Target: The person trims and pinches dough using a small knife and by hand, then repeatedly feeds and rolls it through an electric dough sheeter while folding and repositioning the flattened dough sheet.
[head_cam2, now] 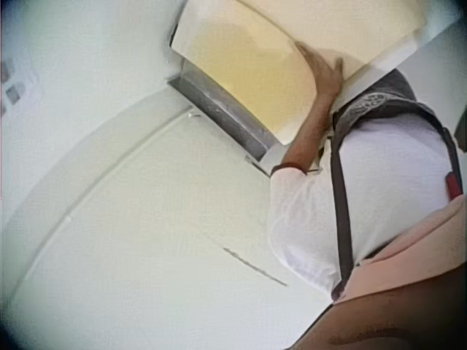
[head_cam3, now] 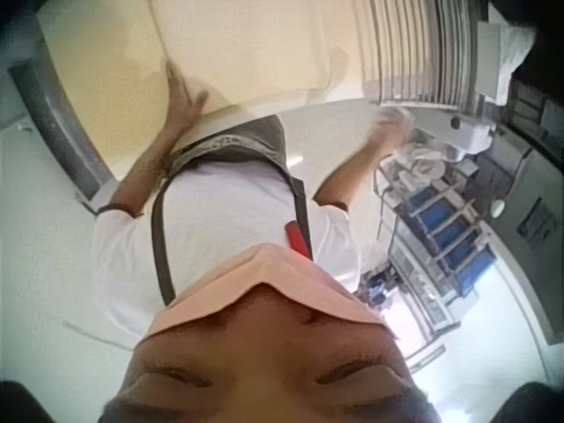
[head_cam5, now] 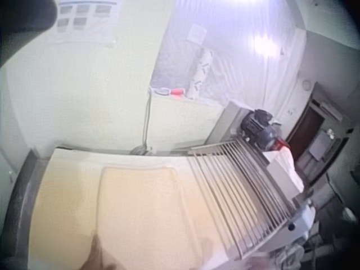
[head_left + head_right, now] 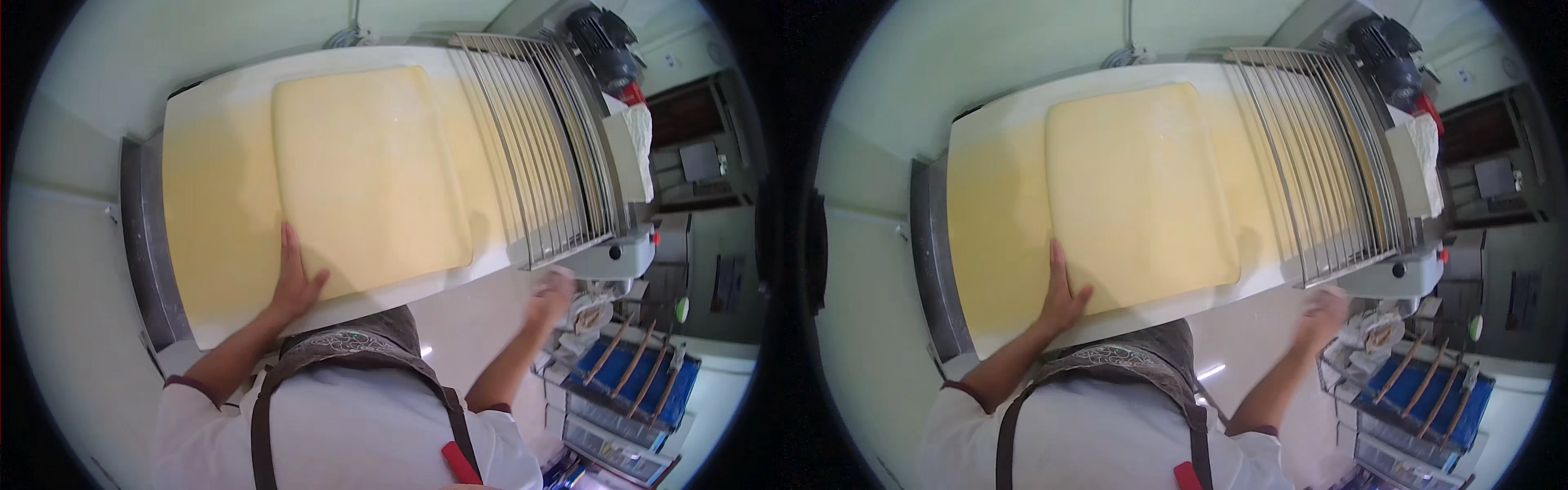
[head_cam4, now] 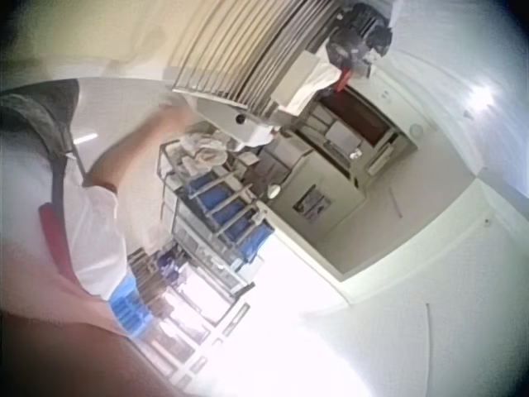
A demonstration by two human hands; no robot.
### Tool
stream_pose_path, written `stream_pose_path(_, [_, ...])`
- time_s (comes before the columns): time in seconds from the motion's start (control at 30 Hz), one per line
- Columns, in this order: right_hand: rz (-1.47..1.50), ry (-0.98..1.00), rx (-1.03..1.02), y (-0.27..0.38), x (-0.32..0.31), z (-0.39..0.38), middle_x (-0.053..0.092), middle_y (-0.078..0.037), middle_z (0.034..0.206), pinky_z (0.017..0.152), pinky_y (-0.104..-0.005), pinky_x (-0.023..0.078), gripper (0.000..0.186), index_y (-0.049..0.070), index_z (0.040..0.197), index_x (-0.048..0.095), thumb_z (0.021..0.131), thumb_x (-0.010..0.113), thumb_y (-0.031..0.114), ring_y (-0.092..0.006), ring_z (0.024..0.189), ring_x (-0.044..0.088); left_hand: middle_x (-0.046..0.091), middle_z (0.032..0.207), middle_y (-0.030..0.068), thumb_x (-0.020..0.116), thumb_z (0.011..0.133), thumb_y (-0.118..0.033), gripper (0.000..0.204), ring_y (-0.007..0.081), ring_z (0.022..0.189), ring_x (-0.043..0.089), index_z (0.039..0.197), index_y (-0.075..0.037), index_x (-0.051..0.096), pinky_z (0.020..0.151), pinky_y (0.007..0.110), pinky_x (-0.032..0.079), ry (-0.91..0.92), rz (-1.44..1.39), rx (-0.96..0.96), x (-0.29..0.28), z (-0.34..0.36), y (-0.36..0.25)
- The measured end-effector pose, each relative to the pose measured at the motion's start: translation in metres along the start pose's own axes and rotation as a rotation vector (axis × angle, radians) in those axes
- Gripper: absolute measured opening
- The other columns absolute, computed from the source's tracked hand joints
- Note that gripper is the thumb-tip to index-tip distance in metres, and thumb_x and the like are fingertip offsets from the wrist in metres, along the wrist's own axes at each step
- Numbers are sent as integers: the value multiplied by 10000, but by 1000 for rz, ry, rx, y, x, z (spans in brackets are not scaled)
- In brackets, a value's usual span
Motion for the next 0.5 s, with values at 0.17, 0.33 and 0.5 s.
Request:
stream_pose_path(0.17, [-406,-678,-474,15,-51,-41,591,-125,998,895,-339,466,206,-34,1026,533,914,448,117,-257,958,580,75,1563,242,527,934,-280,760,382,1452,97,1498,16,114,1177,463,127,-148,393,236,-34,174,24])
stream_pose_path(0.33, [-314,368,21,-52,43,-121,527,-191,1345,1108,-413,297,441,-36,1327,493,1028,362,261,-294,1239,499,326,1499,173,454,956,-410,669,297,1405,278,1437,28,298,1148,428,227,15,734,249,-43,341,7])
stream_pose_path(0.5, [-760,232,-228,-25,132,-67,637,-217,1155,1007,-372,414,402,-86,1263,503,960,540,175,-297,1105,603,565,1295,187,599,866,-531,697,318,1230,517,1318,-10,503,1011,416,417,366,277,240,25,451,-40])
Point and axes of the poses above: each hand's wrist, its own z-axis towards the middle knuckle, its own x-axis out of the palm, y = z × x, the point moved 2 cm from there along z, towards the middle knuckle
